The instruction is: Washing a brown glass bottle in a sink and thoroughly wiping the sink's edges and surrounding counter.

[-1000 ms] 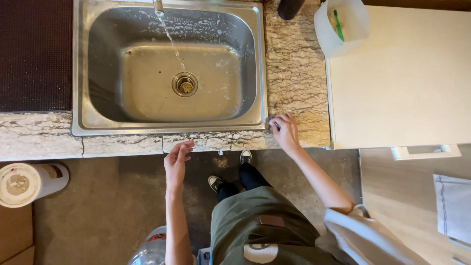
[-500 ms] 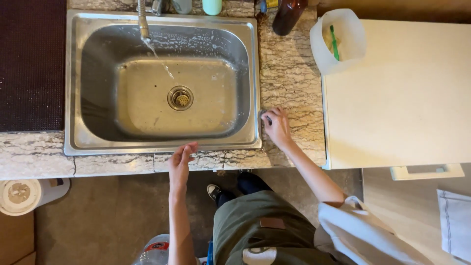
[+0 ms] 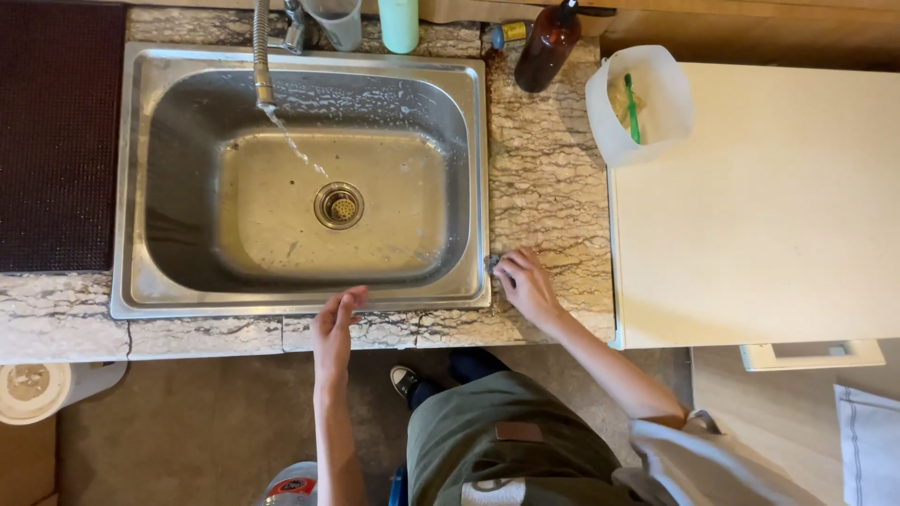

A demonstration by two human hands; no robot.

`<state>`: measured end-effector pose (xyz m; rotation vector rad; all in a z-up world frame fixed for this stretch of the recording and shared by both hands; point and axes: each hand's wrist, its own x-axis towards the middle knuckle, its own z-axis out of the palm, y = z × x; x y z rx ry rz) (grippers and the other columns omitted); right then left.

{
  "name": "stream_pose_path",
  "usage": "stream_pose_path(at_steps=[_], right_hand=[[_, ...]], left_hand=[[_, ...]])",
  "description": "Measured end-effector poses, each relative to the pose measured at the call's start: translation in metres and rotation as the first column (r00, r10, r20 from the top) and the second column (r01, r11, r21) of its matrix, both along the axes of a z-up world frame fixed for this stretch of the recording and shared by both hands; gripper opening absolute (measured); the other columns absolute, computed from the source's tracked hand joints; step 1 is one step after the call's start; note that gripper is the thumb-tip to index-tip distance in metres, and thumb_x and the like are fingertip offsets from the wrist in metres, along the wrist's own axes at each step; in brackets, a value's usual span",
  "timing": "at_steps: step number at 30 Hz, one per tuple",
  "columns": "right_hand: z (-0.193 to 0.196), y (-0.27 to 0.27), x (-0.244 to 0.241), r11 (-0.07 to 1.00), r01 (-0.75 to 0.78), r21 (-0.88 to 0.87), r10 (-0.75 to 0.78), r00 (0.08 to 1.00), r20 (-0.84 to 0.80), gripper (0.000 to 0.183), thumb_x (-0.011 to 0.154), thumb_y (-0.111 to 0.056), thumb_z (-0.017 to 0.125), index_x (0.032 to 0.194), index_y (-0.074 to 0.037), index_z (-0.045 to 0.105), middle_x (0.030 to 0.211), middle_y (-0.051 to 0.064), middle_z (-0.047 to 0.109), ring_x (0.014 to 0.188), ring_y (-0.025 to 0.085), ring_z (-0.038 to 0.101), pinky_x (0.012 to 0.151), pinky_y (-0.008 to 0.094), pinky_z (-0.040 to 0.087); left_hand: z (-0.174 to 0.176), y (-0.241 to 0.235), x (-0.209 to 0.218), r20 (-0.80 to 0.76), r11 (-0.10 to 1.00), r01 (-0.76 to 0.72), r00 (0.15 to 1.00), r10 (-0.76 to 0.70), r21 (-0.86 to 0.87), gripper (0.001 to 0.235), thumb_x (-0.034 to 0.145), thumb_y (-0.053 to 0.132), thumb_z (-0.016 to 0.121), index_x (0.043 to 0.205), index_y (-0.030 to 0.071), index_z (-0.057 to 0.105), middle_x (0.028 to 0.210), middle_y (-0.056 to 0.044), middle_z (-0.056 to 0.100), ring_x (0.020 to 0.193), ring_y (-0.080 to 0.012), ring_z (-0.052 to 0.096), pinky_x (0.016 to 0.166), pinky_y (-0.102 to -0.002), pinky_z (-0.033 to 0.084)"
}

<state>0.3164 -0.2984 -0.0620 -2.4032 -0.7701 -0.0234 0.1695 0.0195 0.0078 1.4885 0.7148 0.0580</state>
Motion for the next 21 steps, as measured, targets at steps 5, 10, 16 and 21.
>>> stream_pose_path(at_steps=[5, 10, 16, 21], right_hand=[[0.003, 0.013, 0.056, 0.999, -0.013, 0.037, 0.010, 0.998, 0.060, 0.010, 0.093, -0.006, 0.069, 0.086, -0.012, 0.071, 0.089, 0.007, 0.067, 0.092, 0.024, 0.062, 0.090, 0.038, 0.050], [-0.046, 0.032, 0.177, 0.993, 0.052, 0.107, -0.072, 0.979, 0.189, 0.014, 0.083, -0.002, 0.075, 0.079, -0.010, 0.065, 0.078, 0.011, 0.062, 0.080, 0.035, 0.062, 0.077, 0.044, 0.051], [0.007, 0.007, 0.049, 1.000, 0.031, 0.001, -0.031, 0.999, 0.025, 0.004, 0.090, -0.011, 0.072, 0.090, -0.014, 0.069, 0.098, 0.007, 0.070, 0.094, 0.029, 0.067, 0.081, 0.040, 0.055], [0.018, -0.024, -0.013, 0.984, -0.084, -0.160, 0.096, 0.993, 0.068, 0.028, 0.093, -0.017, 0.068, 0.121, -0.016, 0.070, 0.119, 0.013, 0.060, 0.111, 0.033, 0.061, 0.093, 0.043, 0.052]], left_hand=[[0.009, -0.006, 0.009, 0.039, 1.000, -0.003, 0.999, 0.003, 0.007, 0.029, 0.109, 0.020, 0.050, 0.114, 0.011, 0.077, 0.102, -0.005, 0.074, 0.101, -0.0135, 0.065, 0.082, -0.027, 0.053], [0.004, -0.007, -0.006, 0.013, 0.999, -0.042, 0.999, 0.042, 0.003, 0.028, 0.109, 0.021, 0.051, 0.114, 0.010, 0.077, 0.105, -0.008, 0.076, 0.102, -0.0160, 0.066, 0.083, -0.029, 0.052], [-0.003, -0.008, -0.006, 0.006, 0.999, -0.040, 0.999, 0.040, -0.003, 0.028, 0.109, 0.021, 0.051, 0.113, 0.011, 0.077, 0.105, -0.007, 0.075, 0.103, -0.0146, 0.065, 0.083, -0.027, 0.053], [0.008, -0.017, 0.011, 0.025, 0.999, -0.034, 0.999, 0.034, 0.008, 0.028, 0.109, 0.020, 0.051, 0.112, 0.010, 0.077, 0.104, -0.009, 0.076, 0.102, -0.0156, 0.067, 0.082, -0.029, 0.054]])
